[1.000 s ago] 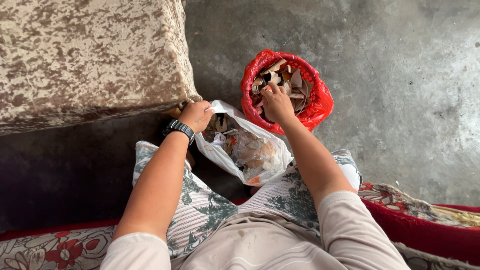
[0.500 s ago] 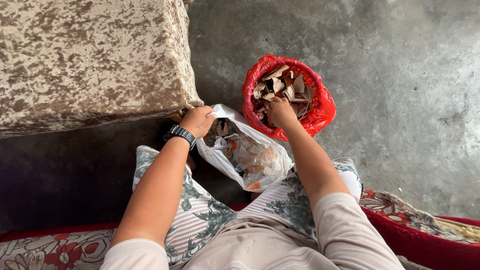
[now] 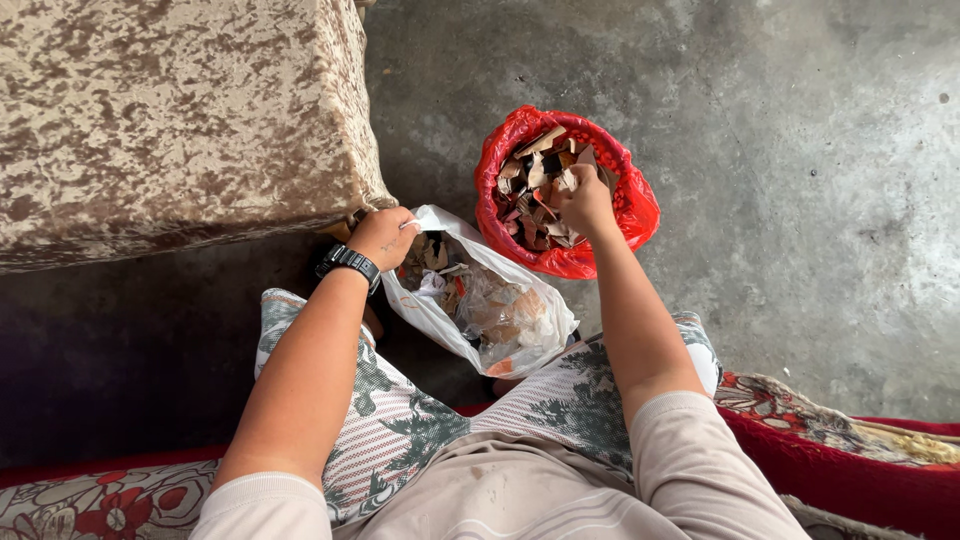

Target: The person sits on a patterned floor covering and transfers small pieces of cardboard and paper from a red plastic bag into a white plastic bag. The person handles the items one at a time, occasionally folding or breaking larger pieces before placing them into the white bag.

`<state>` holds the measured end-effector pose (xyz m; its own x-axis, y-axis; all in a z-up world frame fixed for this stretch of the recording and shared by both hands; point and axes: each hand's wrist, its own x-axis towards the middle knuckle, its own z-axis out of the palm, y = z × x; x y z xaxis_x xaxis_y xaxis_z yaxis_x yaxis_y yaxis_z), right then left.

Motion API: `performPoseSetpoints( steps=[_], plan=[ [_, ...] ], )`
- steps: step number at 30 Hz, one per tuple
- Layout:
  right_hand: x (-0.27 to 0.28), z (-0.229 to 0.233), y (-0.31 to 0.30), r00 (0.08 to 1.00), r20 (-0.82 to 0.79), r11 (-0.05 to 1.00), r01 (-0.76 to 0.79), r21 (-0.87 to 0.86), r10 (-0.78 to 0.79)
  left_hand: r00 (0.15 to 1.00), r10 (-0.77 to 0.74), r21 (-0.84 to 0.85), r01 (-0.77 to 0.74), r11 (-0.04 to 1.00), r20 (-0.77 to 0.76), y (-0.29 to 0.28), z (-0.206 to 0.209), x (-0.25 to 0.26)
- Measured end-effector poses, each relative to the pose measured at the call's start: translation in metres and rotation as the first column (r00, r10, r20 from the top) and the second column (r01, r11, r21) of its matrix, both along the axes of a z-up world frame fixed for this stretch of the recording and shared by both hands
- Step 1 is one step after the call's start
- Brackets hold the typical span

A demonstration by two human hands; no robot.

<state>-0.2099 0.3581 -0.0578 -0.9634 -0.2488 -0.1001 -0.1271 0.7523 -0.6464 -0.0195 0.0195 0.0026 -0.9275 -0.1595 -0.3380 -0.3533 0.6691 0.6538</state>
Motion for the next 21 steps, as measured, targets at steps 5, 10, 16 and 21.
performPoseSetpoints(
  steps=[5, 10, 16, 21],
  plan=[
    [-0.018, -0.004, 0.013, 0.893, 0.397, 0.975, 0.170, 0.143, -0.214, 0.999, 0.024, 0.000, -0.024, 1.000, 0.034, 0.001, 0.005, 0.000],
    [-0.020, -0.008, 0.024, 0.893, 0.431, 0.907, 0.282, -0.312, -0.129, 1.000, 0.019, 0.004, -0.019, 1.000, 0.019, 0.001, 0.008, 0.002],
    [-0.022, 0.002, 0.019, 0.808, 0.584, 0.655, 0.486, -0.578, -0.084, 0.999, 0.023, 0.002, -0.023, 1.000, 0.026, 0.002, 0.005, 0.002],
    [-0.021, 0.015, 0.017, 0.800, 0.597, 0.522, 0.533, -0.666, -0.056, 1.000, 0.012, -0.011, -0.012, 1.000, 0.003, 0.002, -0.003, 0.001]
  ],
)
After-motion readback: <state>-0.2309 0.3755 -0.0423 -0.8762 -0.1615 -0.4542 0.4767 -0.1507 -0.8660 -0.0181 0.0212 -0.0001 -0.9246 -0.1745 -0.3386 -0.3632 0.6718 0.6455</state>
